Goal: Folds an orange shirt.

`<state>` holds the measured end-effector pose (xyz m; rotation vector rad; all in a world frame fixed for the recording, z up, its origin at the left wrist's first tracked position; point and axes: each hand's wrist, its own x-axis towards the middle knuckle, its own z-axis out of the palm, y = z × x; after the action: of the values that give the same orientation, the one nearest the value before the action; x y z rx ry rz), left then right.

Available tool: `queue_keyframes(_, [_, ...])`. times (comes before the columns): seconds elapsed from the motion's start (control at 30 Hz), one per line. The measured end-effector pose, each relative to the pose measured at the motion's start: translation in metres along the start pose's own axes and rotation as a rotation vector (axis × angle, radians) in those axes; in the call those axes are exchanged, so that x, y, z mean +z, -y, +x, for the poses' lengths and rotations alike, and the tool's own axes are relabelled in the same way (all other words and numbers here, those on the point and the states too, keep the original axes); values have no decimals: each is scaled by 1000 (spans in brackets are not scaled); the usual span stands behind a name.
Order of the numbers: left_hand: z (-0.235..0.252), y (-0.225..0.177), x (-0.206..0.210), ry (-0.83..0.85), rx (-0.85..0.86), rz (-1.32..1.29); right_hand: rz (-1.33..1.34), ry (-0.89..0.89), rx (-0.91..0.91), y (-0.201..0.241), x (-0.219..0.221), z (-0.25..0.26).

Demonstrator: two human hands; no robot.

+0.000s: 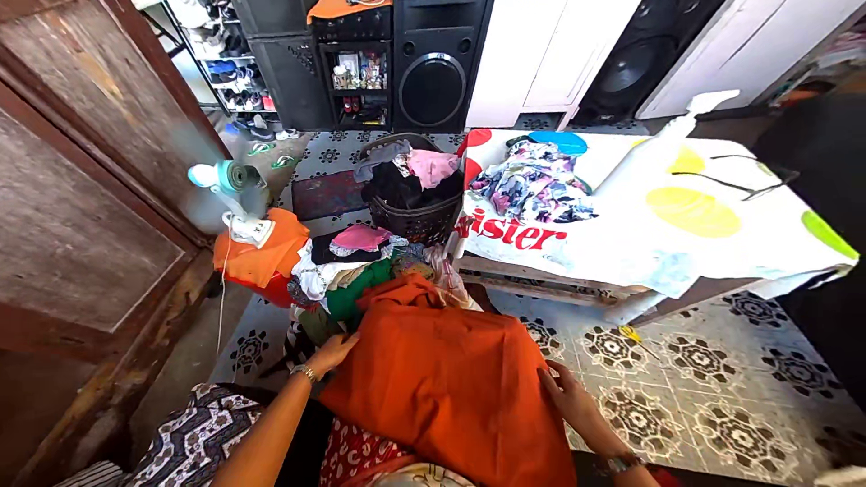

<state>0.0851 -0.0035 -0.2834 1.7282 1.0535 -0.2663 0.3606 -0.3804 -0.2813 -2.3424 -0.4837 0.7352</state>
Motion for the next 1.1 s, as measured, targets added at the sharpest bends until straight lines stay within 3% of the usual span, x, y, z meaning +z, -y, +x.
queue_keyframes(0.17, [-10,20,-2,21,117,-235,303,-33,12,-2,-5,-13])
queue_keyframes(0.3, [-15,-15,-10,-26,254,-522,558,58,-75,33,-28,-16])
queue_keyframes(0.43, [-15,-59,-30,-93,297,-698,833,-93,-54,59,-49,2])
queue_keyframes(0.6, [-17,-49,-26,64,252,-361,572,-54,103,38,-27,-4])
queue_keyframes(0.77, [-29,0,-4,54,158,-472,564,88,13,4,-20,-43])
queue_keyframes(0.87, [-28,9,2,46,112,-554,617,107,-19,-3,-27,-47])
queue_keyframes(0.97, [-22,-8,-1,-31,155,-530,634,27,-67,13,-37,-39])
queue_keyframes(1.1, [-26,-77,-30,-216,310,-577,655,-164,-171,63,-64,-18])
